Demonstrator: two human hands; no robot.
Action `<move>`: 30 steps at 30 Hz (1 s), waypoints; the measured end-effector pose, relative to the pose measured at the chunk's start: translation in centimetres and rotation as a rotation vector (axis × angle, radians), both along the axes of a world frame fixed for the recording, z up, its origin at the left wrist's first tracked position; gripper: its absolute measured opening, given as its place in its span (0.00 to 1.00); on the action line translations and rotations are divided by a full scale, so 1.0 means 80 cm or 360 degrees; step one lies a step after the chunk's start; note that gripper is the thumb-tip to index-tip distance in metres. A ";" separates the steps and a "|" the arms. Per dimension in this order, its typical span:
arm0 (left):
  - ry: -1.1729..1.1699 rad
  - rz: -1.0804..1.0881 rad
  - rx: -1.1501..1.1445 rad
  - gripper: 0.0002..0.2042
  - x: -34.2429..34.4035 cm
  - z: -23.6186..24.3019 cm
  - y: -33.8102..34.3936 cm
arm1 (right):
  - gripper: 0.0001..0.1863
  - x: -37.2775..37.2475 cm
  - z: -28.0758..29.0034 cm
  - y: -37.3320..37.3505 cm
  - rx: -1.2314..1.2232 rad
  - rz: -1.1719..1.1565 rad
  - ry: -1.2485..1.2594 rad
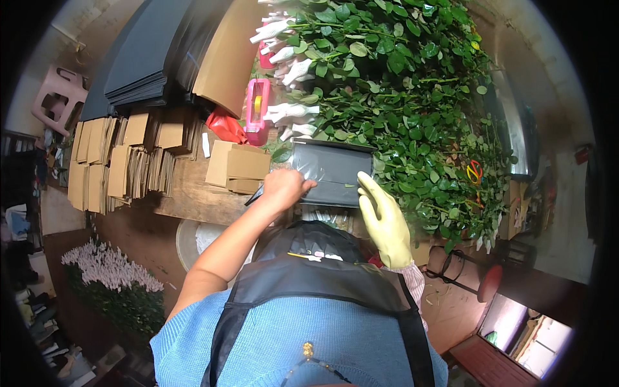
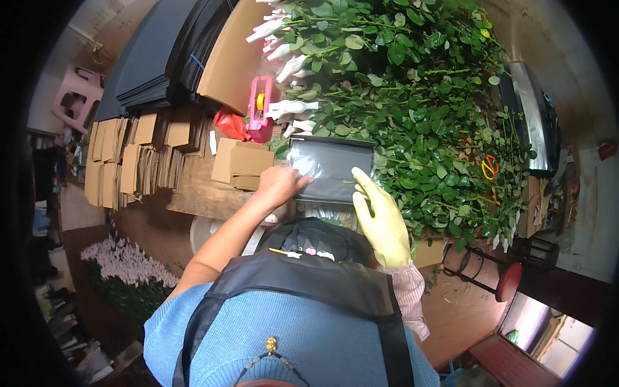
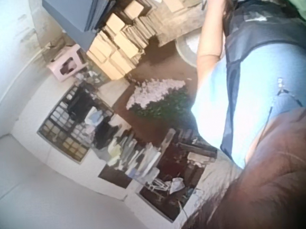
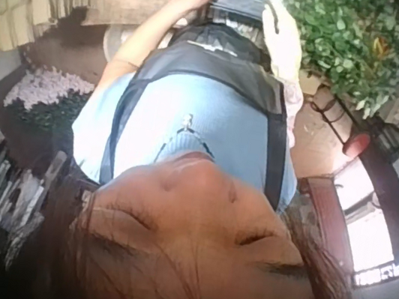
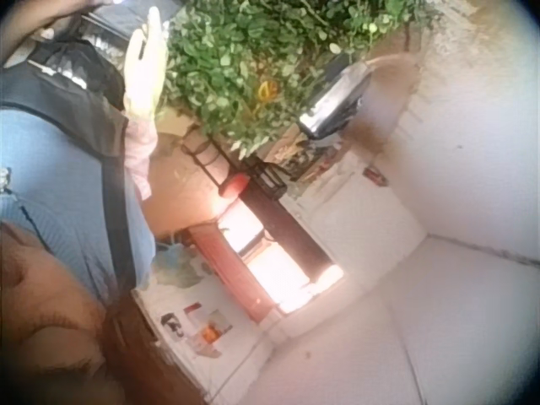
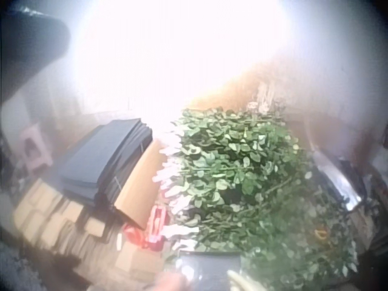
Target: The person arranges white flowers and green leaves into a black rectangular container. They use scissors to trim the stems and adjust the placement of the flowers and foliage within the container.
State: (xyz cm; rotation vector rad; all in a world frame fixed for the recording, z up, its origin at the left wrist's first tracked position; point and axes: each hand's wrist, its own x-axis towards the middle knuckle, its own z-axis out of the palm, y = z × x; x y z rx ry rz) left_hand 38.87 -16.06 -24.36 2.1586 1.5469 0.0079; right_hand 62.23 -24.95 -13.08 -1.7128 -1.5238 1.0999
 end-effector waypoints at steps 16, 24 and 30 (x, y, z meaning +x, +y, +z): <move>-0.0444 0.0982 -0.0140 0.21 -0.152 -0.122 0.195 | 0.26 -0.089 0.016 0.047 0.0041 0.0616 0.0024; -0.1428 0.0965 -0.0208 0.13 -0.135 -0.024 0.058 | 0.25 -0.194 -0.100 0.124 -0.0916 0.0184 0.1865; -0.1504 0.1146 -0.0773 0.13 -0.188 -0.074 0.034 | 0.14 -0.248 -0.148 0.130 -0.0119 0.0410 0.0958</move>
